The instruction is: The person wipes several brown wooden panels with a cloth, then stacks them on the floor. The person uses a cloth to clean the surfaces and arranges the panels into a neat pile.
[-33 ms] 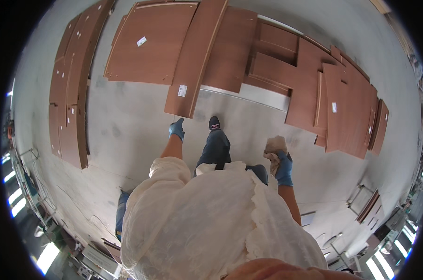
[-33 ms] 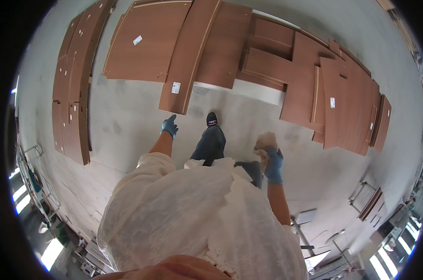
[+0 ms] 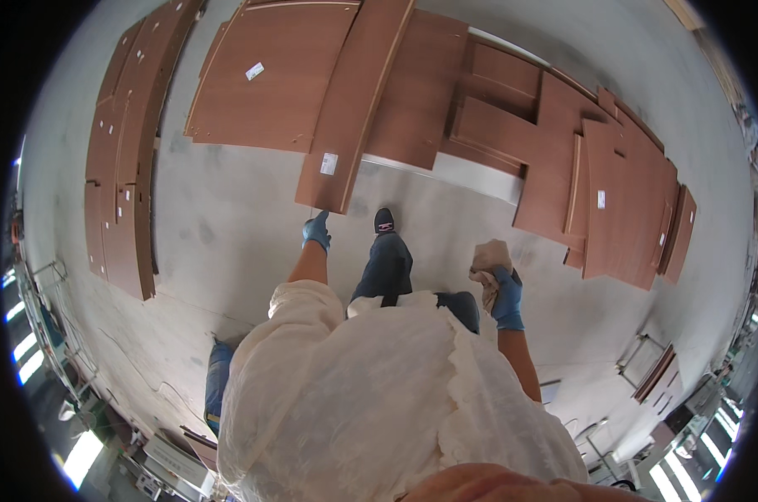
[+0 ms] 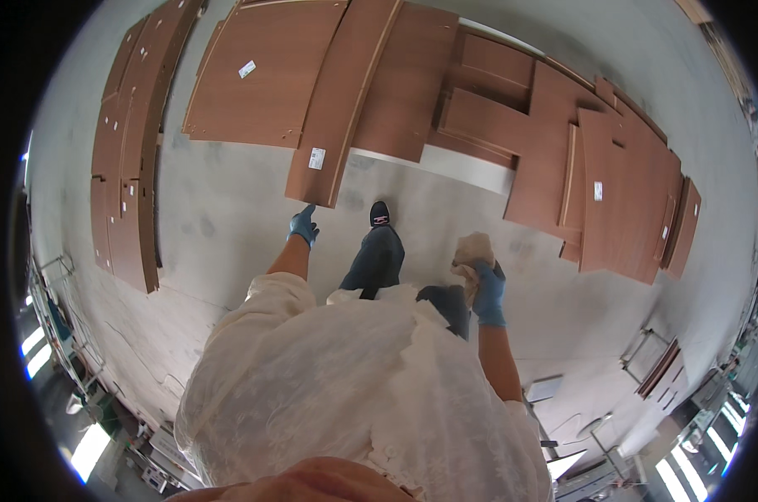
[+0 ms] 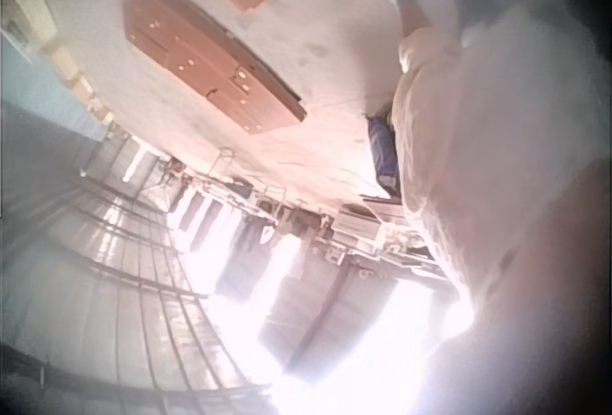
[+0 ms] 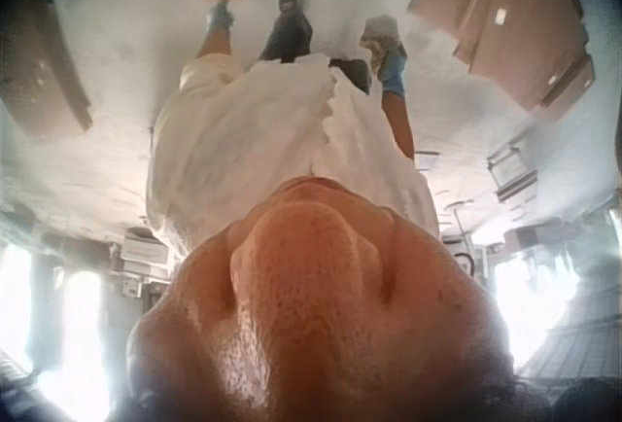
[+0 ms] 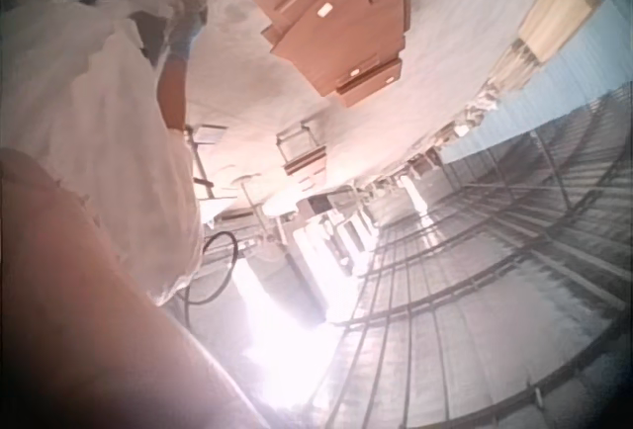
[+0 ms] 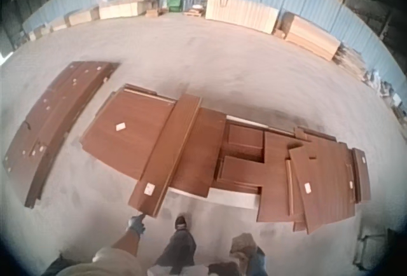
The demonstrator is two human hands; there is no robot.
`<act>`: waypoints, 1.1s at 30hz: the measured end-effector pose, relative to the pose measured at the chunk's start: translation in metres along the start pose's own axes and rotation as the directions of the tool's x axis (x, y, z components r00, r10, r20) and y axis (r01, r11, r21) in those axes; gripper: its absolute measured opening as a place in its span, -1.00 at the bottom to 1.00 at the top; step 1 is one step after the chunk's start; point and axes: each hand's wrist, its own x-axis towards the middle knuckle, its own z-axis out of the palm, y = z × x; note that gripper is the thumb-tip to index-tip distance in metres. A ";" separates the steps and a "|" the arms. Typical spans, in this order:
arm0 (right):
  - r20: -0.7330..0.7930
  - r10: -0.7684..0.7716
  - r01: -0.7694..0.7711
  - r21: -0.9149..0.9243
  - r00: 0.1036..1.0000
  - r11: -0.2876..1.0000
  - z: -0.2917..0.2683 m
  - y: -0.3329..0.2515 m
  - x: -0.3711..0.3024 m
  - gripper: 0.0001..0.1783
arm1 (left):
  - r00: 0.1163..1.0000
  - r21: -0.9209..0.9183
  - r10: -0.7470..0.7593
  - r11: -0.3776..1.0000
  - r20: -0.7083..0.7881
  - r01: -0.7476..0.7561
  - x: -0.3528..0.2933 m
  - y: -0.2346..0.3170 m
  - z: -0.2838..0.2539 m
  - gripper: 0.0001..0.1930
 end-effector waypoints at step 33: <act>0.995 -0.099 0.865 -0.075 0.030 -0.496 0.304 -0.137 0.334 -0.63 | 0.995 -0.662 -0.092 0.748 -0.029 0.050 -0.229 -0.300 -0.036 -0.51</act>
